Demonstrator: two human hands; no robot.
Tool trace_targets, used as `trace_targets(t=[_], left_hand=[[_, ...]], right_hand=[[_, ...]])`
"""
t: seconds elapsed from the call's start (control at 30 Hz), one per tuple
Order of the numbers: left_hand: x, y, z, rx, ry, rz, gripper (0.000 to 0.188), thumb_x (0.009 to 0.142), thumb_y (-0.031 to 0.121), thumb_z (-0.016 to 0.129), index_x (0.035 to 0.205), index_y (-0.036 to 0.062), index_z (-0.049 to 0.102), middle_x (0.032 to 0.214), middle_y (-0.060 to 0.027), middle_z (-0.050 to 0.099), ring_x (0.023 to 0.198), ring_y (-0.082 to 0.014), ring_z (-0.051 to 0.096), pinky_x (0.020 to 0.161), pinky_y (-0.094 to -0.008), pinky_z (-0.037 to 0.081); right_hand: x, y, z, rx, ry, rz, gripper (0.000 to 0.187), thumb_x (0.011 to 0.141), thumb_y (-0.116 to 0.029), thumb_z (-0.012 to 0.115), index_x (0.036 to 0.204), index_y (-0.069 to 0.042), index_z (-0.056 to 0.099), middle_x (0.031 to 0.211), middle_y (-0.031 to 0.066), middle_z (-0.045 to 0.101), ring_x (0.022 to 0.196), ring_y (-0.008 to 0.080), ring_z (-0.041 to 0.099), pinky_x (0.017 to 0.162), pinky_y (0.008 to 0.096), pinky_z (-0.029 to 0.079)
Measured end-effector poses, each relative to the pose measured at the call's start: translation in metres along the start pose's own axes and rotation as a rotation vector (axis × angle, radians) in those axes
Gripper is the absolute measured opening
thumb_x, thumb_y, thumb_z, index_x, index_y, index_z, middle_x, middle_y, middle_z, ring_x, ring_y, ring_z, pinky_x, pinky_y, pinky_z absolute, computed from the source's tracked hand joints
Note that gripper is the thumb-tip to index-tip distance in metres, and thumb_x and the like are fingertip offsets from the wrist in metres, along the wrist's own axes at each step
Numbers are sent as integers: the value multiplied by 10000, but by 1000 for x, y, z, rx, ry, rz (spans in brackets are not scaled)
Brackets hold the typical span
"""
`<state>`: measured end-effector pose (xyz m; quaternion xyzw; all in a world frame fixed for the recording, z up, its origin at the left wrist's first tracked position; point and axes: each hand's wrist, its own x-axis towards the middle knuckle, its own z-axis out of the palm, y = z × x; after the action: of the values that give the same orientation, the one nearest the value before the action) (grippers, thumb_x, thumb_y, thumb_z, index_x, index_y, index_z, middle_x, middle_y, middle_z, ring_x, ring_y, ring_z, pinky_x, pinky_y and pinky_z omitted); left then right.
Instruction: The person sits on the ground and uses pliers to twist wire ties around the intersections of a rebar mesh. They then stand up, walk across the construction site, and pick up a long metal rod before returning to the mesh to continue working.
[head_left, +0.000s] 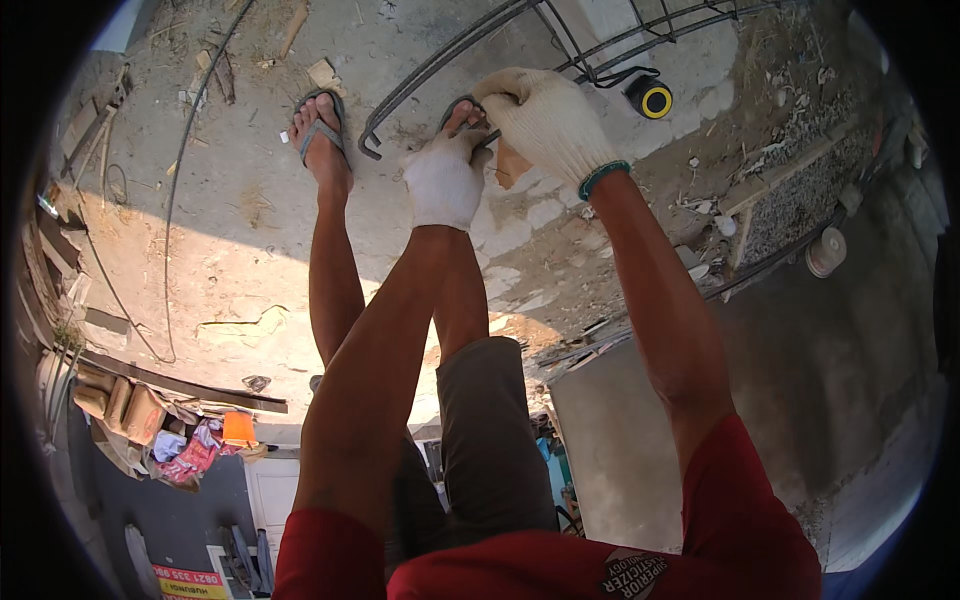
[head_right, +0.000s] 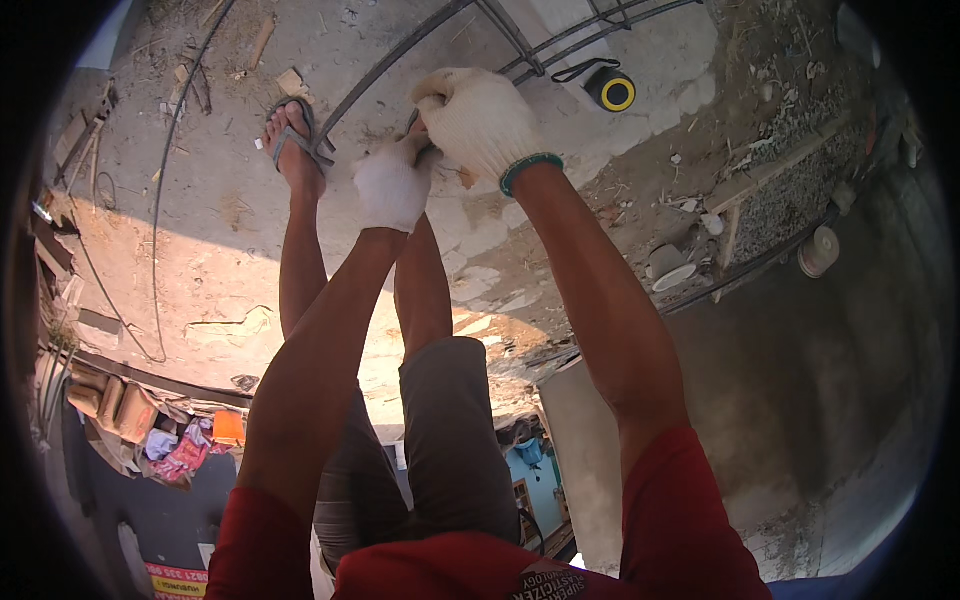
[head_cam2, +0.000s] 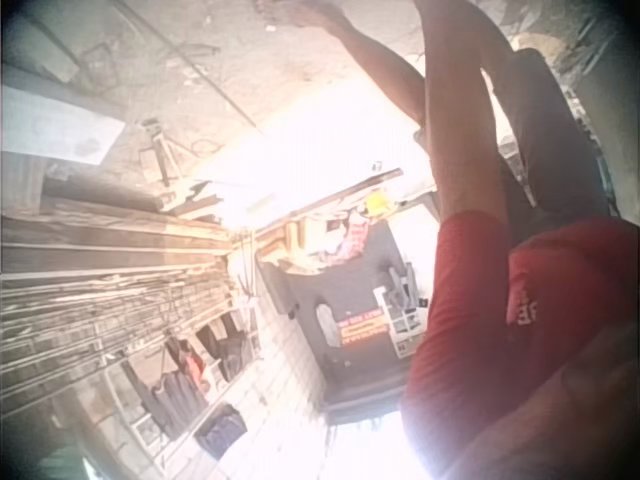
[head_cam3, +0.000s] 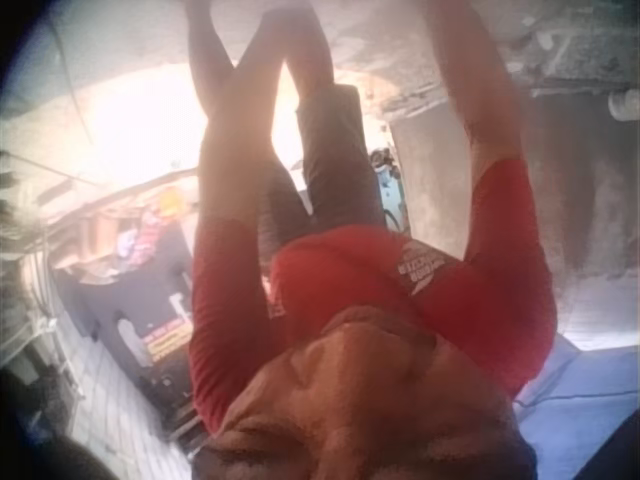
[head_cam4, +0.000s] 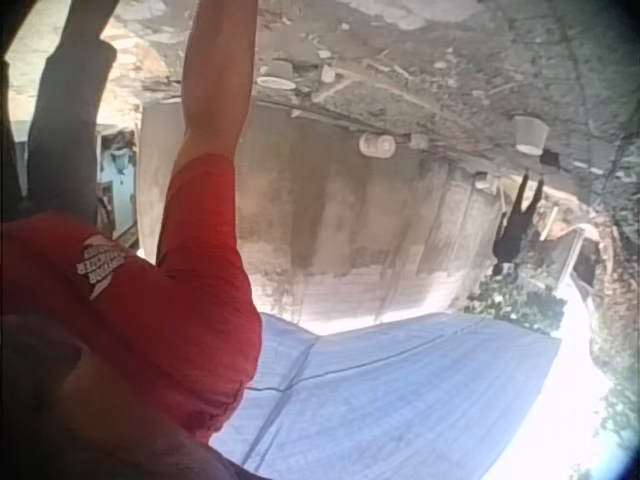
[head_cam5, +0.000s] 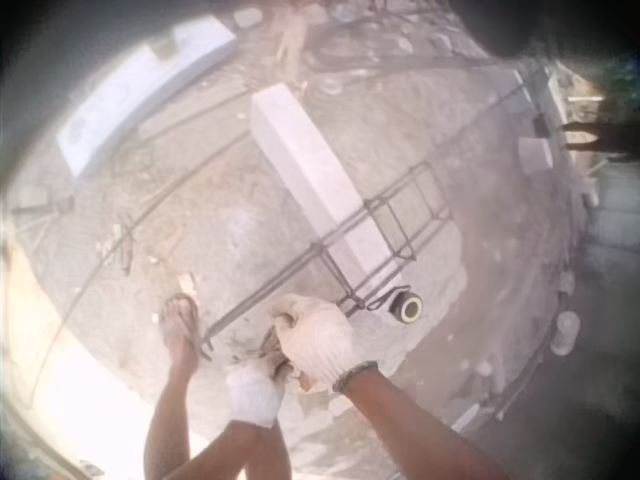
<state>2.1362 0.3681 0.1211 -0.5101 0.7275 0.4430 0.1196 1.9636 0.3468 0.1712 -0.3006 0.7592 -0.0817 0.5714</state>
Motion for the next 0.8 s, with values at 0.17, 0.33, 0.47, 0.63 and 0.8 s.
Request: trace_targets(t=[0.17, 0.33, 0.47, 0.63, 0.8], left_hand=[[19, -14, 14, -116, -128, 57, 297, 845, 292, 724, 1051, 86, 777, 933, -166, 742, 883, -361, 715, 814, -441, 538], [59, -11, -12, -129, -687, -115, 380, 819, 326, 738, 1089, 60, 766, 1161, -206, 716, 1057, -370, 692, 908, -405, 535], [51, -12, -12, -202, -648, -123, 360, 811, 310, 739, 1066, 58, 772, 1072, -211, 735, 1029, -371, 700, 894, -400, 543], [27, -22, -2, -247, -342, 1, 330, 851, 285, 701, 1076, 53, 766, 985, -206, 743, 933, -356, 723, 824, -405, 560], [18, -24, -5, -123, -219, 148, 294, 908, 249, 640, 1121, 78, 750, 964, -223, 722, 910, -396, 700, 805, -453, 555]], right_hand=[[-48, 83, 36, 581, -51, 485, 359, 979, -266, 591, 1263, -67, 683, 902, 92, 713, 683, 133, 655, 580, 311, 522], [-33, 83, 59, 968, -41, 459, 319, 1006, -252, 606, 1219, -21, 656, 852, 27, 656, 660, 103, 607, 546, 289, 484], [-30, 83, 77, 779, 103, 465, 281, 983, -275, 615, 1036, -20, 721, 743, 56, 657, 660, 150, 633, 594, 323, 508], [-35, 50, 88, 241, 444, 422, 313, 921, -310, 623, 914, -32, 766, 766, 190, 706, 775, 353, 695, 735, 427, 546], [-41, 30, 73, 127, 352, 331, 319, 906, -316, 640, 953, -30, 773, 871, 214, 733, 835, 388, 709, 768, 441, 550]])
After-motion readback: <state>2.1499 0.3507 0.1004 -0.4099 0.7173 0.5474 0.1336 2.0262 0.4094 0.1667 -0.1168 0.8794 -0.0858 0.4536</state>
